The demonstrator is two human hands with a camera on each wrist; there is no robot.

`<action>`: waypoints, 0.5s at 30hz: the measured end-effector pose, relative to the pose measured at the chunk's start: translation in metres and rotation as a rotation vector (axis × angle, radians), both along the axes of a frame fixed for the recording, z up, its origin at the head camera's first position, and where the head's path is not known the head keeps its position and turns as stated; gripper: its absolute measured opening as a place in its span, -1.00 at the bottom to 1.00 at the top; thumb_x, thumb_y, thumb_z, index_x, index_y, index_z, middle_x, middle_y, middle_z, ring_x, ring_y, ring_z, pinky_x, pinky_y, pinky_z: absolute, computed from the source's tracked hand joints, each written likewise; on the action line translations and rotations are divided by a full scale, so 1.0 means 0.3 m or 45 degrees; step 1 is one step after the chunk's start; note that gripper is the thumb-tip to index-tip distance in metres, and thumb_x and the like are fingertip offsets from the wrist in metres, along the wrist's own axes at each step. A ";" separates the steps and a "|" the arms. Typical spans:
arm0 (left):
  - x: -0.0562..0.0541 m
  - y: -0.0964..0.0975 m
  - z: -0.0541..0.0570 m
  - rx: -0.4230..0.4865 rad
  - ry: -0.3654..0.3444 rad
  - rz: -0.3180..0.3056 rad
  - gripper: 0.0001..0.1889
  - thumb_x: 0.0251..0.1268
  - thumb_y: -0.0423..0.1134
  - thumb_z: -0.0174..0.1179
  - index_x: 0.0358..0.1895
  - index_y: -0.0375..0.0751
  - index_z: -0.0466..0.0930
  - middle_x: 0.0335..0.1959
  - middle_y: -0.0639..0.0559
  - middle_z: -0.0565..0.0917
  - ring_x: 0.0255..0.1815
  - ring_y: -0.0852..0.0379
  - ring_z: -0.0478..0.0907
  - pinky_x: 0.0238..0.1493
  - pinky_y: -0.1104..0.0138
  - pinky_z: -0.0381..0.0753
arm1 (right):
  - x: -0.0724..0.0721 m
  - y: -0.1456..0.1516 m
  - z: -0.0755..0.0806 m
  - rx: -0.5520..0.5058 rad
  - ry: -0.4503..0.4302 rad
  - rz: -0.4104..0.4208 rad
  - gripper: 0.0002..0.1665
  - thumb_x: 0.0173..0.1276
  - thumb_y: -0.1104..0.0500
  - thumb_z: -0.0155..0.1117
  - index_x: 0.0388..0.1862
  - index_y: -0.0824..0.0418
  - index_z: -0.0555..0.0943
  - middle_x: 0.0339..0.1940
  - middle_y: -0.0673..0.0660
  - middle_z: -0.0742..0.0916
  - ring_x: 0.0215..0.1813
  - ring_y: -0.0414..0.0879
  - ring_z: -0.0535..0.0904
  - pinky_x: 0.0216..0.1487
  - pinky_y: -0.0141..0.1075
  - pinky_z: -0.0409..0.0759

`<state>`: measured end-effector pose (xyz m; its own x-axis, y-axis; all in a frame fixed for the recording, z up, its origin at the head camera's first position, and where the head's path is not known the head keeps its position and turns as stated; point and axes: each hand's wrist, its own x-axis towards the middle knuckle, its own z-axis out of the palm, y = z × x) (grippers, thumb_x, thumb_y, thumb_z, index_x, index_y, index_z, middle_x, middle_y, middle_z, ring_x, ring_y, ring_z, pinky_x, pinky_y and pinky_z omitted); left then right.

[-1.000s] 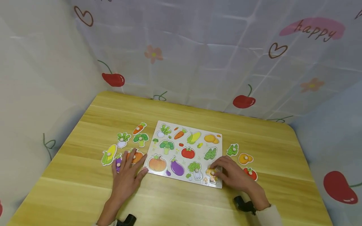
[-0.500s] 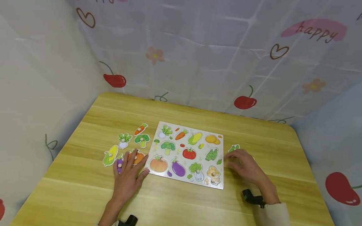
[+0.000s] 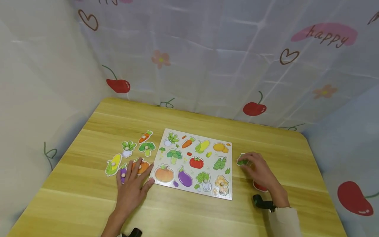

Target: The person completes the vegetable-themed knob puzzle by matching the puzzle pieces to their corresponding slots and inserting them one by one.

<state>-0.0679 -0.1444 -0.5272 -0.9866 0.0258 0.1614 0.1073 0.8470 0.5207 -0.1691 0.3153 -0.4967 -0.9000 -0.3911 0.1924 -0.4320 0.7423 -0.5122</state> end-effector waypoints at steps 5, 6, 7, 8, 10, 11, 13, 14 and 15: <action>0.001 0.003 -0.003 0.001 0.004 -0.006 -0.47 0.39 0.02 0.22 0.41 0.11 0.47 0.58 -0.22 0.18 0.60 -0.40 -0.07 0.41 -0.39 -0.32 | -0.006 0.030 -0.009 0.021 -0.005 -0.031 -0.73 0.19 0.45 0.42 -0.14 0.22 0.70 -0.04 0.22 0.69 0.04 0.14 0.51 0.01 -0.04 0.42; 0.001 0.003 -0.004 0.001 0.003 -0.007 -0.47 0.39 0.02 0.22 0.41 0.11 0.47 0.58 -0.22 0.18 0.60 -0.40 -0.07 0.41 -0.40 -0.32 | -0.010 0.034 -0.009 0.031 -0.004 -0.034 -0.73 0.20 0.46 0.42 -0.14 0.23 0.69 -0.05 0.22 0.69 0.03 0.13 0.51 0.00 -0.05 0.43; 0.001 0.003 -0.004 0.001 0.001 -0.008 -0.47 0.39 0.02 0.22 0.41 0.11 0.47 0.58 -0.22 0.18 0.60 -0.40 -0.07 0.41 -0.40 -0.32 | -0.013 0.038 -0.009 0.036 -0.007 -0.039 -0.72 0.20 0.47 0.40 -0.14 0.23 0.69 -0.05 0.22 0.68 0.02 0.13 0.50 -0.02 -0.06 0.44; 0.002 0.003 -0.004 0.003 -0.001 -0.008 -0.47 0.40 0.02 0.22 0.41 0.10 0.47 0.58 -0.23 0.18 0.60 -0.40 -0.08 0.41 -0.40 -0.32 | -0.016 0.041 -0.009 0.042 -0.012 -0.042 -0.73 0.21 0.48 0.39 -0.14 0.24 0.68 -0.06 0.22 0.68 0.02 0.13 0.49 -0.03 -0.06 0.46; 0.001 0.003 -0.002 0.003 -0.006 -0.008 -0.47 0.40 0.02 0.22 0.41 0.10 0.47 0.58 -0.23 0.18 0.60 -0.40 -0.08 0.41 -0.40 -0.32 | -0.025 0.044 -0.009 0.048 -0.027 -0.049 -0.74 0.23 0.50 0.35 -0.14 0.26 0.67 -0.08 0.22 0.68 0.02 0.15 0.49 -0.04 -0.05 0.48; 0.001 0.002 -0.002 0.002 -0.008 -0.007 -0.47 0.40 0.01 0.22 0.41 0.10 0.47 0.58 -0.23 0.18 0.60 -0.40 -0.08 0.41 -0.40 -0.32 | -0.028 0.044 -0.009 0.050 -0.038 -0.053 -0.74 0.25 0.51 0.33 -0.13 0.27 0.67 -0.09 0.23 0.68 0.03 0.15 0.48 -0.03 -0.04 0.48; 0.001 0.002 0.000 0.000 -0.014 -0.005 -0.47 0.40 0.01 0.22 0.41 0.10 0.47 0.58 -0.23 0.18 0.60 -0.40 -0.08 0.41 -0.40 -0.32 | -0.035 0.045 -0.010 0.050 -0.075 -0.067 -0.74 0.27 0.51 0.29 -0.11 0.28 0.66 -0.08 0.23 0.68 0.04 0.16 0.48 -0.01 -0.01 0.48; 0.001 0.002 0.000 0.000 -0.016 -0.005 -0.47 0.40 0.01 0.22 0.41 0.10 0.47 0.58 -0.23 0.18 0.60 -0.40 -0.08 0.41 -0.40 -0.32 | -0.037 0.044 -0.010 0.055 -0.091 -0.078 -0.74 0.29 0.50 0.28 -0.09 0.28 0.65 -0.07 0.23 0.68 0.05 0.15 0.48 0.00 0.01 0.48; 0.002 0.002 0.001 -0.002 -0.019 -0.005 -0.47 0.40 0.02 0.21 0.41 0.10 0.46 0.58 -0.23 0.18 0.60 -0.40 -0.08 0.41 -0.40 -0.32 | -0.039 0.045 -0.011 0.057 -0.110 -0.088 -0.74 0.30 0.50 0.27 -0.07 0.29 0.64 -0.07 0.24 0.68 0.04 0.15 0.47 0.01 0.01 0.47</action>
<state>-0.0675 -0.1438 -0.5270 -0.9887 0.0299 0.1466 0.1029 0.8473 0.5210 -0.1808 0.3288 -0.5001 -0.9376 -0.3341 0.0967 -0.3349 0.7918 -0.5108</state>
